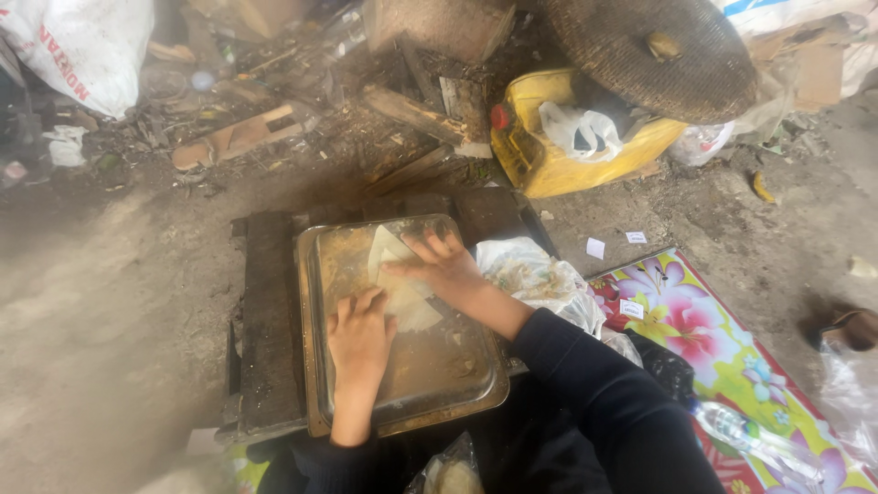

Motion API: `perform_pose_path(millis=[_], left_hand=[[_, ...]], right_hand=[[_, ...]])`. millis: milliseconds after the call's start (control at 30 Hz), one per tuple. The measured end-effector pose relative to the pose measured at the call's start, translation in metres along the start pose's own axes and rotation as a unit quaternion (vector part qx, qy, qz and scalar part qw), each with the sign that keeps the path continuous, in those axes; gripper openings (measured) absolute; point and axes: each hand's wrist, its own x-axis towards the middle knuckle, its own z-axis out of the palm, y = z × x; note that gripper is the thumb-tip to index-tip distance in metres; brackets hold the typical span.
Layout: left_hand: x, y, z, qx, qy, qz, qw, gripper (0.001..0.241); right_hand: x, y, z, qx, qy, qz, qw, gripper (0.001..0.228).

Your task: The person wraps individual rolls by hand, placing a small amount of filling onto a square wrapper on a tray, rolling it tightly, and setting the finished roll aside in a plastic bag.

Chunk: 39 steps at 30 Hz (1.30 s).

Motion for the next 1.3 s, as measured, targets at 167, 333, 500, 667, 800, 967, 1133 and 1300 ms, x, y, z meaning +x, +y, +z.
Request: perform_pose_path(millis=[167, 333, 500, 667, 800, 967, 1133, 1300], left_hand=[[0.0, -0.002, 0.001, -0.003, -0.006, 0.002, 1.0, 0.044], [0.0, -0.001, 0.001, -0.001, -0.011, -0.001, 1.0, 0.043], [0.0, -0.002, 0.001, 0.003, -0.013, -0.002, 1.0, 0.042], [0.001, -0.004, 0.0, -0.001, -0.012, -0.002, 1.0, 0.042], [0.001, -0.005, 0.001, 0.005, -0.018, -0.003, 1.0, 0.042], [-0.001, -0.005, 0.001, 0.002, -0.033, -0.009, 0.999, 0.043], [0.001, -0.009, 0.003, -0.01, -0.025, -0.011, 1.0, 0.046], [0.002, -0.009, 0.002, -0.039, -0.02, -0.02, 0.999, 0.051]], right_hand=[[0.011, 0.002, 0.0, -0.025, -0.029, 0.007, 0.999, 0.088], [0.023, 0.004, 0.003, -0.039, -0.016, 0.027, 0.999, 0.081], [0.037, 0.003, -0.001, -0.054, -0.043, 0.042, 0.997, 0.081], [0.042, -0.001, -0.002, -0.028, -0.062, 0.069, 0.995, 0.083], [0.05, -0.008, -0.002, 0.049, -0.102, 0.112, 0.987, 0.096], [0.051, 0.0, -0.013, 0.268, -0.104, 0.156, 0.945, 0.084], [0.049, 0.037, 0.011, 0.531, 0.052, 0.104, 0.839, 0.079], [0.034, 0.054, 0.039, 0.54, 0.147, 0.03, 0.828, 0.08]])
